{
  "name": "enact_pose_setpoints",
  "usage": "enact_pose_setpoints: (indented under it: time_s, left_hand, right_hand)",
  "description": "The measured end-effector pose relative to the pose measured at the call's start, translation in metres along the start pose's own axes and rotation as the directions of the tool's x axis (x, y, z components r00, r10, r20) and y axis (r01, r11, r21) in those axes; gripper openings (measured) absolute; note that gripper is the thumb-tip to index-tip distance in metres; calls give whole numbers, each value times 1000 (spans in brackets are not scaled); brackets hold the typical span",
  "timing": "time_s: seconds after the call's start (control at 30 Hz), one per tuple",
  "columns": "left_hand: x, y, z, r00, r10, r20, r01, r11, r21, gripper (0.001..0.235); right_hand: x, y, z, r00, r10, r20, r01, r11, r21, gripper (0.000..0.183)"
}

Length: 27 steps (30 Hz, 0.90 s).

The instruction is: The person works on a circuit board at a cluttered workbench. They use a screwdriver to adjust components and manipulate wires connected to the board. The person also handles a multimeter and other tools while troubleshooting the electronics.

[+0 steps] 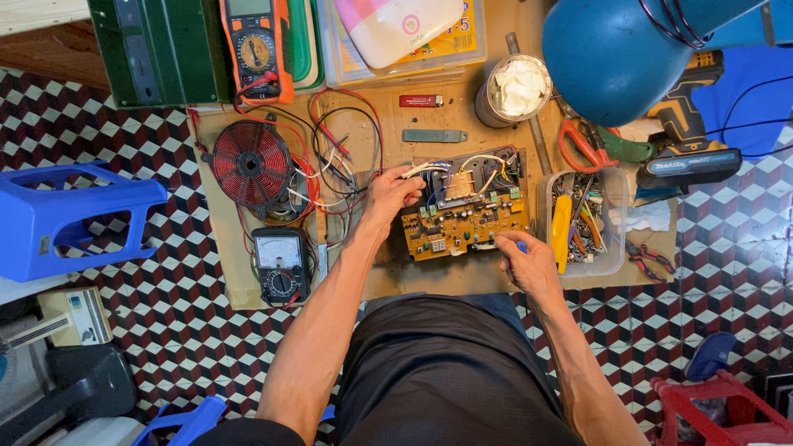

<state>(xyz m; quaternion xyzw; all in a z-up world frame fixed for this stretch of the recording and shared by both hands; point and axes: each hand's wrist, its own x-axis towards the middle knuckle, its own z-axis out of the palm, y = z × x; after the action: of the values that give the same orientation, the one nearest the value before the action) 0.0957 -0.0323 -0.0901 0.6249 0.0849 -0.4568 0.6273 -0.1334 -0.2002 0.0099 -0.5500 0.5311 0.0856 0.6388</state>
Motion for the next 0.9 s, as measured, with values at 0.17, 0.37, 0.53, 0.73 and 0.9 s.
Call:
enact_pose_setpoints:
  time_s: [0.17, 0.37, 0.53, 0.73, 0.9]
  left_hand:
    - [5, -4, -3, 1000, 9, 8, -9, 999, -38, 53]
    - [5, -8, -5, 1000, -3, -10, 3, 999, -35, 51]
    - [2, -8, -4, 1000, -7, -17, 6, 999, -34, 50]
    - [1, -9, -4, 1000, -9, -16, 8, 998, -62, 49]
    - [-1, -8, -5, 1000, -10, -12, 9, 996, -91, 48]
  right_hand:
    - [4, 1, 0, 1000, -18, -3, 18, 1000, 4, 30]
    - [4, 1, -1, 1000, -16, -19, 15, 999, -34, 28]
    - [7, -10, 7, 995, -99, -9, 99, 991, 89, 28]
    - [22, -51, 15, 919, -281, -277, 332, 930, 159, 28]
    - [44, -76, 12, 959, -215, -185, 232, 970, 73, 28]
